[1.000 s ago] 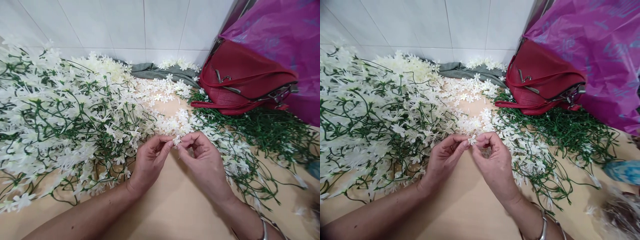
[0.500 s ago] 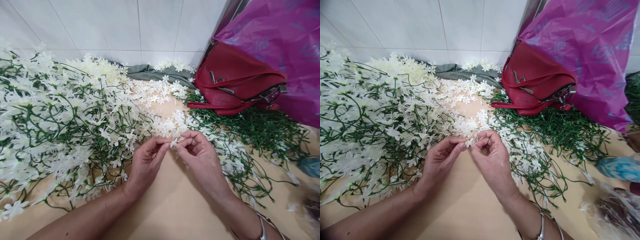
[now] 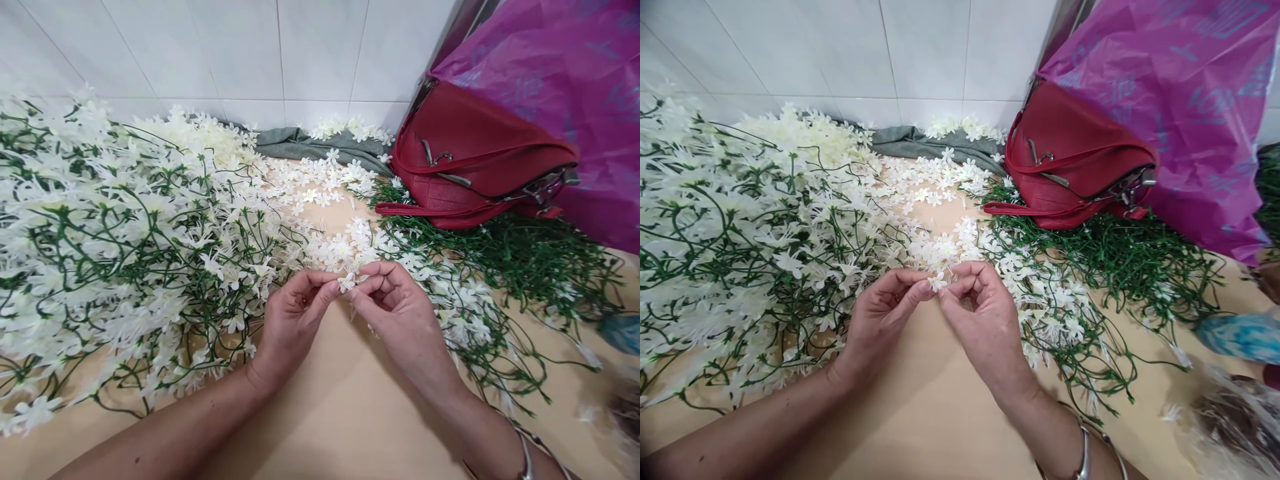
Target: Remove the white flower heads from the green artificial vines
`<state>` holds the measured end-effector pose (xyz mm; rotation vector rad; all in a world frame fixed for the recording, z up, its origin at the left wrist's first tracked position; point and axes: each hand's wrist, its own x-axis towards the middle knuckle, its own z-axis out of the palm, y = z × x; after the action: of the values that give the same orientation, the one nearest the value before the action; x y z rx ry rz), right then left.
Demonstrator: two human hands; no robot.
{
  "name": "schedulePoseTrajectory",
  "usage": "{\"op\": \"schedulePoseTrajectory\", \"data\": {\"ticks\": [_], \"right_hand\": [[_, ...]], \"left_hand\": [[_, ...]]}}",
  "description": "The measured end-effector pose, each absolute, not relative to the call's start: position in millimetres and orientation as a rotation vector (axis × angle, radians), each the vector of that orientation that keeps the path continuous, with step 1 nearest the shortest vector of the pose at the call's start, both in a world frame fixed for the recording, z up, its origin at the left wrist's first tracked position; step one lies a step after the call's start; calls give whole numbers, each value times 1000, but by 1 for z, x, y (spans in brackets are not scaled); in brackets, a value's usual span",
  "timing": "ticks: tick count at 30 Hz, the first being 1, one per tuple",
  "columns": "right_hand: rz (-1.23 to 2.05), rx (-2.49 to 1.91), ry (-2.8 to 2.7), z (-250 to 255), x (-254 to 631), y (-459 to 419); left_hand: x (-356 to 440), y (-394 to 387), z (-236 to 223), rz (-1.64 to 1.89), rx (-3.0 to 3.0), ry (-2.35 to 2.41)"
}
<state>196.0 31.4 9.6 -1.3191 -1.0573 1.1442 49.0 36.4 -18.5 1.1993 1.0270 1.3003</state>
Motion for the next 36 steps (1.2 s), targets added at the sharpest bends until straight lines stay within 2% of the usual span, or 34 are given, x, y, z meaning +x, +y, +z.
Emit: {"op": "schedulePoseTrajectory", "data": {"ticks": [20,32,36], "right_hand": [[1121,-1339,-1101,2,198,31],[779,-1224,-1406,-17,205,33],[790,-1192,-1435,-16,203,33]], "left_hand": [[49,34,-22,1255,1289,1025],[48,36,-25,1254,1464,1007],[49,34,-23,1245,1567,1019]]}}
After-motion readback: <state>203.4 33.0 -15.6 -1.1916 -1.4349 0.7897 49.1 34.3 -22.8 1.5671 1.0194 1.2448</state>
